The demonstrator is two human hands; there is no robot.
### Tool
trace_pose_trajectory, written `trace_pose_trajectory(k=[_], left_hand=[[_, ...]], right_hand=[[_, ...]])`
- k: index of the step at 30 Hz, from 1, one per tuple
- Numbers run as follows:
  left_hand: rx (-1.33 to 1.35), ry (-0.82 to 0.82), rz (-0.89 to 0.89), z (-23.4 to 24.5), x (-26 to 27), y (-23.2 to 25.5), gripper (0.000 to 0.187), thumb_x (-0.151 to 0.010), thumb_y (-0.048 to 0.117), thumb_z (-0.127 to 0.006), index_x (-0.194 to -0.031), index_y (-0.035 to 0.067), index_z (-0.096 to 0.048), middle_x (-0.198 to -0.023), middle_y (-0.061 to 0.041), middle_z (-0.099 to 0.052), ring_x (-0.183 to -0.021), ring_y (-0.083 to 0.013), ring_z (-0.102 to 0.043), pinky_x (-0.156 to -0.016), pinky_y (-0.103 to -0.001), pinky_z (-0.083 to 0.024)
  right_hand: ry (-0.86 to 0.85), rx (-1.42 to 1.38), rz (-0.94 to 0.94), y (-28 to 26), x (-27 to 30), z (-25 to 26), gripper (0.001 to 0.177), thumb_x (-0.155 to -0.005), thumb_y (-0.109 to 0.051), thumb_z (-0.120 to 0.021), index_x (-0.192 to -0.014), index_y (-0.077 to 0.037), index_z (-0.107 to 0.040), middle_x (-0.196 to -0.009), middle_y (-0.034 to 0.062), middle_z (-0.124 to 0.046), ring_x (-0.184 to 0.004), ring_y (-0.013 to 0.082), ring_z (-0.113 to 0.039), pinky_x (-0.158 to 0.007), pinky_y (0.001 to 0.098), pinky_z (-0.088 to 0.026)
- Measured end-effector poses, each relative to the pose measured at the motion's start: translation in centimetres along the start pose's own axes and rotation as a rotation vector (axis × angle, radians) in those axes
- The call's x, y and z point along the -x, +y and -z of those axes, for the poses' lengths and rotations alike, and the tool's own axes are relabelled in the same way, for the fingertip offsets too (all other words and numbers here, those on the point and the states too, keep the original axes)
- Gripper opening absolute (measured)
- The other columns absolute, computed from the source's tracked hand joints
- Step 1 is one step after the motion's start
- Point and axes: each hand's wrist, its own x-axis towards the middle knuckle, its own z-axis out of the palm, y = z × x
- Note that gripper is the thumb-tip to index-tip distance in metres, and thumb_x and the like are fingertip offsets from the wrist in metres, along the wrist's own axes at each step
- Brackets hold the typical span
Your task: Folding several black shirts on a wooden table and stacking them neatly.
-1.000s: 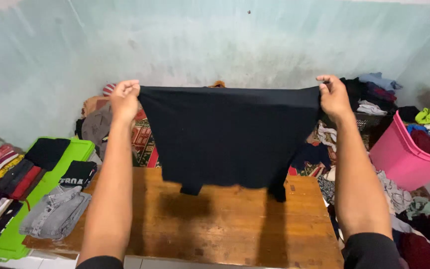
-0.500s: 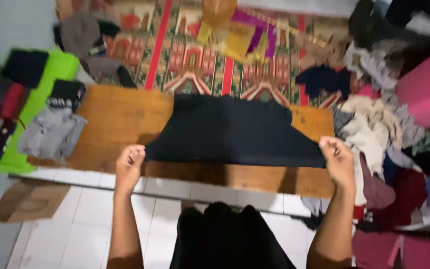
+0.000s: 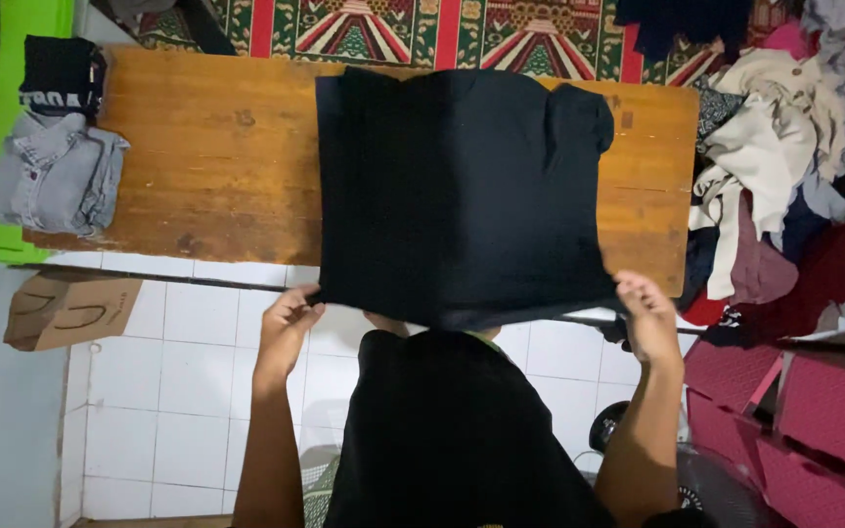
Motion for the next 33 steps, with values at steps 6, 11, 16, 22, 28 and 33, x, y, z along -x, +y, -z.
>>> trace_pose_trajectory(k=[6, 11, 16, 22, 28, 33], left_hand=[[-0.294, 0.086, -0.137, -1.2, -3.5, 2.9, 0.04, -0.088, -0.002, -0.075, -0.125, 0.003, -0.064, -0.083, 0.003, -0.058, -0.075, -0.0073, -0.054, -0.068, -0.022, -0.047], [-0.038, 0.093, -0.088, -2.6, -5.8, 10.9, 0.063, -0.09, 0.004, -0.076, -0.146, 0.009, -0.048, -0.134, -0.008, -0.06, -0.123, -0.0159, -0.058, -0.098, -0.03, -0.053], [-0.319, -0.017, -0.135, -3.6, -8.0, 9.8, 0.059, -0.095, 0.008, -0.072, -0.148, 0.004, -0.046, -0.143, -0.017, -0.059, -0.13, -0.027, -0.058, -0.102, -0.036, -0.051], [-0.225, 0.071, -0.027, -1.4, -7.5, 10.2, 0.052, -0.094, 0.006, -0.073, -0.141, 0.001, -0.052, -0.124, -0.012, -0.067, -0.109, -0.0193, -0.065, -0.087, -0.034, -0.057], [0.024, -0.001, -0.13, 1.3, -8.8, 11.4, 0.042, -0.095, -0.001, -0.07, -0.134, 0.002, -0.055, -0.105, -0.007, -0.073, -0.094, -0.0106, -0.066, -0.082, -0.025, -0.054], [0.152, -0.047, -0.268, 2.0, -10.6, 15.7, 0.039, -0.095, -0.003, -0.07, -0.129, 0.004, -0.055, -0.095, -0.004, -0.071, -0.085, -0.0097, -0.066, -0.079, -0.022, -0.052]], right_hand=[[-0.058, 0.064, 0.088, -3.0, -2.8, -1.4, 0.034, -0.093, -0.004, -0.071, -0.127, -0.008, -0.069, -0.086, -0.0066, -0.055, -0.078, 0.0072, -0.053, -0.072, 0.0219, -0.047], [-0.062, -0.052, 0.241, -8.3, -5.5, -1.6, 0.051, -0.091, -0.002, -0.073, -0.139, -0.009, -0.058, -0.095, -0.0056, -0.065, -0.081, 0.0059, -0.058, -0.071, 0.0203, -0.049], [0.032, 0.262, 0.117, -9.3, -6.1, -3.3, 0.065, -0.089, -0.008, -0.077, -0.15, -0.015, -0.054, -0.076, -0.0053, -0.047, -0.063, 0.0075, -0.042, -0.056, 0.0232, -0.037], [0.057, 0.229, 0.111, -7.1, -6.8, -1.4, 0.065, -0.09, -0.013, -0.079, -0.151, -0.011, -0.055, -0.073, -0.008, -0.039, -0.061, 0.0054, -0.033, -0.053, 0.0224, -0.031], [0.053, 0.136, 0.259, -10.4, -7.5, 0.1, 0.064, -0.089, -0.008, -0.081, -0.147, -0.004, -0.055, -0.08, -0.0101, -0.049, -0.067, 0.0023, -0.041, -0.058, 0.0179, -0.036], [0.106, 0.186, 0.416, -17.0, -8.3, 1.5, 0.06, -0.09, -0.006, -0.082, -0.146, -0.004, -0.06, -0.082, -0.0105, -0.044, -0.069, 0.0015, -0.038, -0.06, 0.0175, -0.033]])
